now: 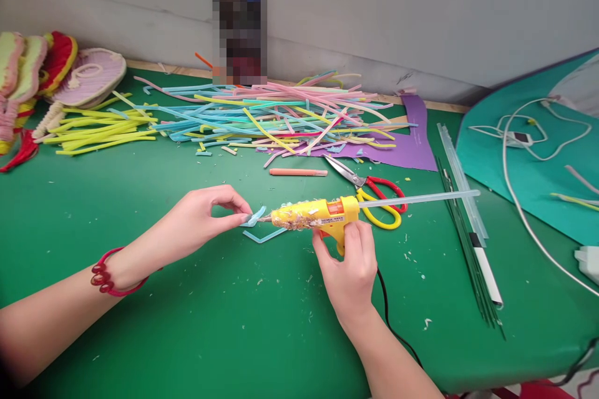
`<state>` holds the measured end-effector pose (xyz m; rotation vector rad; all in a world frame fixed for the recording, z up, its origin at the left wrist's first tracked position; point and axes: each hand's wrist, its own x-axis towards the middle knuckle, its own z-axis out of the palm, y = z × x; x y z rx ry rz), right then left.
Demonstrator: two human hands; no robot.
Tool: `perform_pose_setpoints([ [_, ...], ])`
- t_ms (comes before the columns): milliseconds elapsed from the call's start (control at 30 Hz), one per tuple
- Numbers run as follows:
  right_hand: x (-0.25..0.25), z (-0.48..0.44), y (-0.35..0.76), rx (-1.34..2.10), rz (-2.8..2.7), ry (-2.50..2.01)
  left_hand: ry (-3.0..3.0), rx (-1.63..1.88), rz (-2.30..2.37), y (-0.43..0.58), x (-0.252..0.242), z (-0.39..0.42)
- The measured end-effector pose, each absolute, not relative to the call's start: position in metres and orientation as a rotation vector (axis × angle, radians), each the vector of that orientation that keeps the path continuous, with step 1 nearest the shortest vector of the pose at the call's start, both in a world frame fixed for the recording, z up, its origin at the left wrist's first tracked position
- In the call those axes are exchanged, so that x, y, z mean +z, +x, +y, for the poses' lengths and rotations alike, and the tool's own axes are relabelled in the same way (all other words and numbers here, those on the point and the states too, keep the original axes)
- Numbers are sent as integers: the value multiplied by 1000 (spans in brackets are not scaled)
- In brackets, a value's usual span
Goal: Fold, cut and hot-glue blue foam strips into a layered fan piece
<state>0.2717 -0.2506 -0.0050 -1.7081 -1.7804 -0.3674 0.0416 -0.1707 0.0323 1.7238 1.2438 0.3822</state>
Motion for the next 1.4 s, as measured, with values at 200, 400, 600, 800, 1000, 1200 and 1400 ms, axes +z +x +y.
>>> perform_pose_setpoints([
  [200,-5,-250,272,-323,-1773,-1719,1877,465,1220,43,34,-173],
  [400,-6,-249,273,-382,-1785,-1686,1955,500,1195,43,32,-174],
  [600,-6,-247,274,-366,-1785,-1690,2011,537,1139,42,28,-174],
  [800,-5,-248,276,-319,-1768,-1713,2017,565,1115,41,25,-172],
  [1000,-6,-248,277,-296,-1754,-1744,2027,590,1088,40,24,-171],
  [1200,-6,-248,277,-279,-1752,-1741,2026,605,1059,39,23,-172],
  [1400,-6,-248,277,-270,-1747,-1731,2031,627,1039,38,22,-172],
])
